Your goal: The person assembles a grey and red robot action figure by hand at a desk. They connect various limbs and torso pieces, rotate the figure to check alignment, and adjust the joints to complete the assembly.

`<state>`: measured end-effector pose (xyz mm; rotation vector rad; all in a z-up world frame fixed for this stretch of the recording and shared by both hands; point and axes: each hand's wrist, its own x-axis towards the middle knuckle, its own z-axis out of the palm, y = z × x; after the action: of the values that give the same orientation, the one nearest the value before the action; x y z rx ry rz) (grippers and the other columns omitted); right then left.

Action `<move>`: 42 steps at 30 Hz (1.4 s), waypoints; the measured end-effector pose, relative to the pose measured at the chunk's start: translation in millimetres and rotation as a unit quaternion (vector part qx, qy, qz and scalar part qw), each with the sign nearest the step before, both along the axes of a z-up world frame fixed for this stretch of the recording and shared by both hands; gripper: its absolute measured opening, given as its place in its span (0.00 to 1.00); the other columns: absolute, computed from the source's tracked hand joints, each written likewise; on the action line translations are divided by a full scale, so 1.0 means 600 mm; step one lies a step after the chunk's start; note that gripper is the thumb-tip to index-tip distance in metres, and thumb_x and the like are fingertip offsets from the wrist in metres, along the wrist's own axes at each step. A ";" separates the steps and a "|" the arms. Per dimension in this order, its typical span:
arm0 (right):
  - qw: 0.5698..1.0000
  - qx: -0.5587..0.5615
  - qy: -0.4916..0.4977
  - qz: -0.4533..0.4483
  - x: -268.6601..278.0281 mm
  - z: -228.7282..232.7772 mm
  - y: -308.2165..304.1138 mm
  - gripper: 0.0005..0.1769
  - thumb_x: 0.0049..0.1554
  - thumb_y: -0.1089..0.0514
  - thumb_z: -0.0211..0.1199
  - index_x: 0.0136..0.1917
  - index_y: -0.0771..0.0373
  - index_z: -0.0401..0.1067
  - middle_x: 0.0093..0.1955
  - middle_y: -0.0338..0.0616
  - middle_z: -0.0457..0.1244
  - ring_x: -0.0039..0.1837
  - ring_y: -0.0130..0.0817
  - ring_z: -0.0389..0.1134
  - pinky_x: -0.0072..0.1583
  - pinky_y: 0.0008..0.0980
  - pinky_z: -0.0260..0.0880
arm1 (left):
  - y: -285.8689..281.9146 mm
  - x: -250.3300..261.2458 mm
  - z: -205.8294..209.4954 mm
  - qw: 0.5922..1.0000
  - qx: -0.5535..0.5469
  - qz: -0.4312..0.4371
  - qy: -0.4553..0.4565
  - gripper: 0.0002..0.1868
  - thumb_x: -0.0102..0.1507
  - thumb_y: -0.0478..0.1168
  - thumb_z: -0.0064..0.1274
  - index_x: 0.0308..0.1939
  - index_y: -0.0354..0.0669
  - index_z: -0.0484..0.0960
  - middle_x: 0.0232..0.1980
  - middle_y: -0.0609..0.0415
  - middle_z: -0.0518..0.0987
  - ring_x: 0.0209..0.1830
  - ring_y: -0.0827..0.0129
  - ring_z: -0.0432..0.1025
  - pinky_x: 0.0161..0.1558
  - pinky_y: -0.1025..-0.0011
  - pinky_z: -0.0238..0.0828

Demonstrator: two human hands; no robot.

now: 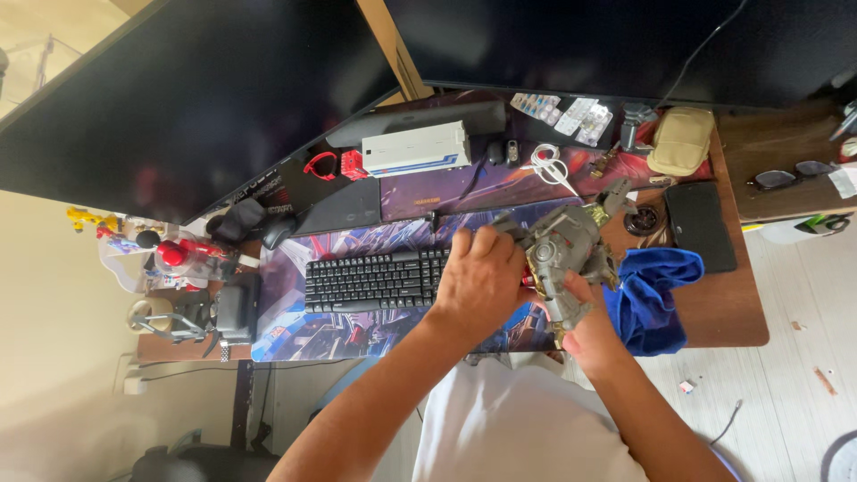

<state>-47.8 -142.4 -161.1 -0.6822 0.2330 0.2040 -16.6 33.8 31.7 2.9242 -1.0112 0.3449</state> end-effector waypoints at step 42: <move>0.985 0.162 0.026 -0.060 0.028 -0.062 0.006 0.19 0.68 0.48 0.57 0.67 0.58 0.73 0.60 0.40 0.70 0.61 0.34 0.71 0.62 0.39 0.70 | -0.011 0.019 -0.066 0.994 -0.043 0.047 0.089 0.44 0.62 0.60 0.66 0.73 0.37 0.70 0.37 0.49 0.83 0.28 0.55 0.81 0.36 0.58 0.77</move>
<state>-30.9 -139.1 -198.3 -0.3384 0.2818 0.1402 -5.1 27.0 -8.1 2.8690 -0.8167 0.1216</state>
